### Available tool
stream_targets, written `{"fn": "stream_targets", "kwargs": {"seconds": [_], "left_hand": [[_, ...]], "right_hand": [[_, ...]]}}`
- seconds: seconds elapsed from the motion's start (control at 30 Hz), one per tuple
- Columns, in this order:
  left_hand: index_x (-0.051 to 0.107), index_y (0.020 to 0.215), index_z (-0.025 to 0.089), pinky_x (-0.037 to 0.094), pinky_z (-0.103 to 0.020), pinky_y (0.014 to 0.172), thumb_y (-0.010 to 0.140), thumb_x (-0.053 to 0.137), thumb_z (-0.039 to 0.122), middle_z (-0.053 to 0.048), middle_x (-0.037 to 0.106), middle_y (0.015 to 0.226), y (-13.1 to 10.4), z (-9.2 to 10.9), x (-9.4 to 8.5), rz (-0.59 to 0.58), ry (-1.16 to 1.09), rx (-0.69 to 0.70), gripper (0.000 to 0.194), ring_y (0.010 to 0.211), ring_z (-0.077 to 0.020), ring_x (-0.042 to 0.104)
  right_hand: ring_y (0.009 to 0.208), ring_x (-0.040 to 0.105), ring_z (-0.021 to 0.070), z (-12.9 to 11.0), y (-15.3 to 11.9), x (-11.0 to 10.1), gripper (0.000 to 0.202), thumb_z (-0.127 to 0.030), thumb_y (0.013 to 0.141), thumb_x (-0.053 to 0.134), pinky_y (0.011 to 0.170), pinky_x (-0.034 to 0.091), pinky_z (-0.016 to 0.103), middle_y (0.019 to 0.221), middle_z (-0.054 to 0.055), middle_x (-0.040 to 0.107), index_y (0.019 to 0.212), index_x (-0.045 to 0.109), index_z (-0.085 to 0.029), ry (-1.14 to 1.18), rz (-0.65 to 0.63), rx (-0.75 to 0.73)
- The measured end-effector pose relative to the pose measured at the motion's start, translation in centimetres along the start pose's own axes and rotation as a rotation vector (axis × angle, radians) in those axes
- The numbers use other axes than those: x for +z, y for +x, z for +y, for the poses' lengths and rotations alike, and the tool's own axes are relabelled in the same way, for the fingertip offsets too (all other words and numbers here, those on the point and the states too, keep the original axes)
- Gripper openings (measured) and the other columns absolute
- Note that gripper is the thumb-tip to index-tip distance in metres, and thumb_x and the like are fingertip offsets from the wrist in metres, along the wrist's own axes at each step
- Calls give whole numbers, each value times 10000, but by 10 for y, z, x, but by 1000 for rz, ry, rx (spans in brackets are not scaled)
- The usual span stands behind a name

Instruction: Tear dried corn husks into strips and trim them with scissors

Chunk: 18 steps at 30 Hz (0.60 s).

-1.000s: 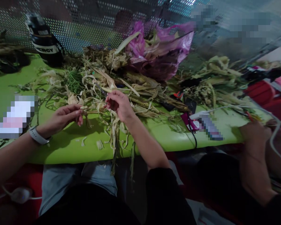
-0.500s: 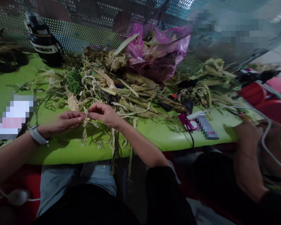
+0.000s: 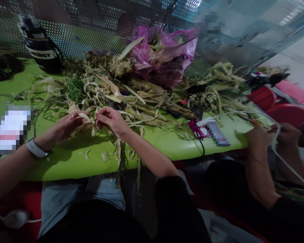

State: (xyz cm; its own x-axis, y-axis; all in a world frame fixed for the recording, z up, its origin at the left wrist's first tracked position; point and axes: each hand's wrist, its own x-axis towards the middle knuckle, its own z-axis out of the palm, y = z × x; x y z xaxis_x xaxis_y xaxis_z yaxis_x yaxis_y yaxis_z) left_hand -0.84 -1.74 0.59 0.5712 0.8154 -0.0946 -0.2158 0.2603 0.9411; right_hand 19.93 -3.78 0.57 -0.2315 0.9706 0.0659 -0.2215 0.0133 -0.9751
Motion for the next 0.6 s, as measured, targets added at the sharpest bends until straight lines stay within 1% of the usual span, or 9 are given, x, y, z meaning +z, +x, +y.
{"fn": "stream_targets", "kwargs": {"seconds": [0.1,0.17,0.23,0.3,0.33,0.37,0.43,0.5,0.6], "left_hand": [[693,877,175,540,-244,648,755,781,385,-48,717,771,0,-2,2,-55,114,-58,258,668,-144,663],[697,832,159,534,-252,649,773,762,401,-60,716,733,0,-2,3,-30,176,-42,257,642,-146,654],[719,836,163,515,-238,630,767,763,417,-68,728,777,0,-1,1,62,192,16,267,665,-147,652],[739,852,178,488,-220,608,748,782,408,-61,738,827,1,0,-1,139,189,59,256,679,-133,644],[745,853,184,477,-215,601,737,792,404,-55,740,835,1,0,-1,157,181,64,253,676,-125,639],[750,852,185,469,-214,599,727,800,402,-51,741,833,2,0,-2,161,173,58,255,672,-120,635],[754,848,180,464,-216,606,718,807,405,-49,737,813,2,1,-3,153,160,36,265,675,-118,635],[753,851,173,461,-215,610,718,805,411,-49,731,799,2,1,-3,155,153,28,278,681,-119,638],[746,859,164,455,-210,605,725,798,414,-54,727,795,3,0,-5,162,156,42,288,675,-119,635]], "right_hand": [[582,572,86,0,1,-1,433,-560,709,746,587,519,238,687,-41,614,837,538,-203,-99,-25,-23],[636,593,103,-4,2,-9,399,-562,771,687,634,524,260,748,-13,632,886,562,-201,-258,-4,-85],[717,604,127,-11,4,-24,324,-517,861,597,706,517,286,816,18,645,923,593,-199,-531,113,-193],[813,601,162,-18,9,-41,248,-420,915,537,793,493,317,882,54,657,902,628,-190,-915,280,-268],[849,601,182,-21,12,-49,222,-373,915,533,819,482,333,919,73,665,890,646,-183,-1097,331,-250],[865,604,197,-22,15,-55,212,-344,909,534,823,478,343,957,89,671,892,665,-178,-1254,338,-196],[881,617,223,-22,22,-62,214,-325,886,553,807,481,353,1027,114,678,939,693,-172,-1480,305,-81],[894,629,242,-21,28,-60,245,-324,860,576,786,490,358,1060,125,684,1010,700,-176,-1607,271,-9],[892,646,274,-21,37,-49,263,-298,823,602,769,497,378,997,147,708,1025,707,-167,-1711,252,72]]}}
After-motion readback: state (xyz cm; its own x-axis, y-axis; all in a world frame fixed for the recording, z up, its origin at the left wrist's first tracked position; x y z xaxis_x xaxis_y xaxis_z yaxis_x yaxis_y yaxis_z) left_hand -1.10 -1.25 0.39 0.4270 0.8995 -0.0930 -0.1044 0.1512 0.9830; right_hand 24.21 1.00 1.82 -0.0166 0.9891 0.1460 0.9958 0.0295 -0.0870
